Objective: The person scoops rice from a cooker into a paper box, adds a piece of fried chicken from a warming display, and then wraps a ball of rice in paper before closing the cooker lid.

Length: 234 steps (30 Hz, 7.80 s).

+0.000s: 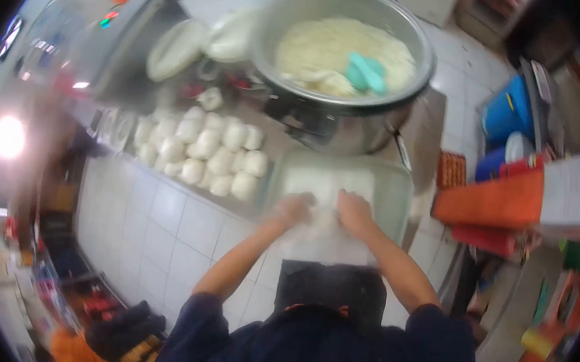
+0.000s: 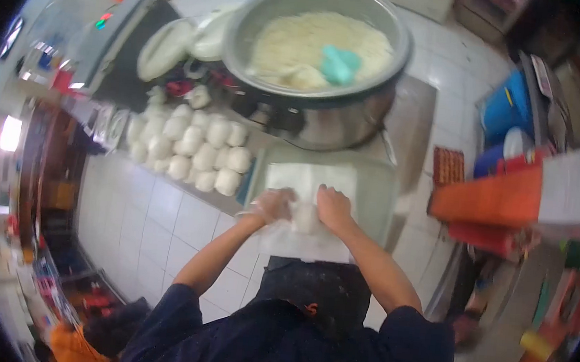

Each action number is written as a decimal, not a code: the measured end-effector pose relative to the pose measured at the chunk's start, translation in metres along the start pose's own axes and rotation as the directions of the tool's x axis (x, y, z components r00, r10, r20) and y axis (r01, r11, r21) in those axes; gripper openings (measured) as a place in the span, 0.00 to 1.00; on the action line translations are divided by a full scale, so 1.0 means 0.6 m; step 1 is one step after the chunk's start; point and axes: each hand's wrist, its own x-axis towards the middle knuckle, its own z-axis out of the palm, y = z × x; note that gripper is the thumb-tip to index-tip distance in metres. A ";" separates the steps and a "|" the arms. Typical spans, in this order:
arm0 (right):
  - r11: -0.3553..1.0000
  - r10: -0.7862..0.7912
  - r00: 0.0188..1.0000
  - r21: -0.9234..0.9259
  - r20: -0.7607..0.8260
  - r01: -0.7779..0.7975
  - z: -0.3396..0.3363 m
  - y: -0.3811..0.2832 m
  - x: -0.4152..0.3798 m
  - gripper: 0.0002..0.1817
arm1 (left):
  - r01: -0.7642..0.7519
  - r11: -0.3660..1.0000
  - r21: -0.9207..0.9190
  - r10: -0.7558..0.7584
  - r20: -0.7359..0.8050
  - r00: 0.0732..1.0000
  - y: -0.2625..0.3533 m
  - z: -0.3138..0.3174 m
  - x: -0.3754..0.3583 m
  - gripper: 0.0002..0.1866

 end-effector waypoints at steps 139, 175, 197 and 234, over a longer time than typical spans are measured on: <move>0.507 0.851 -0.181 0.861 -0.493 0.038 0.076 -0.094 -0.597 0.07 | -0.220 0.653 0.724 0.487 -0.179 0.855 0.231 -0.654 0.182 0.32; 0.374 0.847 -0.452 0.918 -0.279 0.135 0.253 0.063 -1.620 0.04 | 0.078 0.879 -0.471 0.364 0.555 -0.748 1.119 0.813 -0.716 0.52; 0.450 0.892 0.028 0.892 -0.452 0.043 0.038 0.817 -2.357 0.10 | 0.044 0.905 -0.423 0.375 0.746 -0.550 1.900 1.374 -0.750 0.47; 0.351 0.920 0.120 0.921 -0.373 0.170 -0.646 2.544 -2.855 0.13 | 0.434 0.544 -0.718 0.561 0.696 0.449 3.132 2.084 0.032 0.44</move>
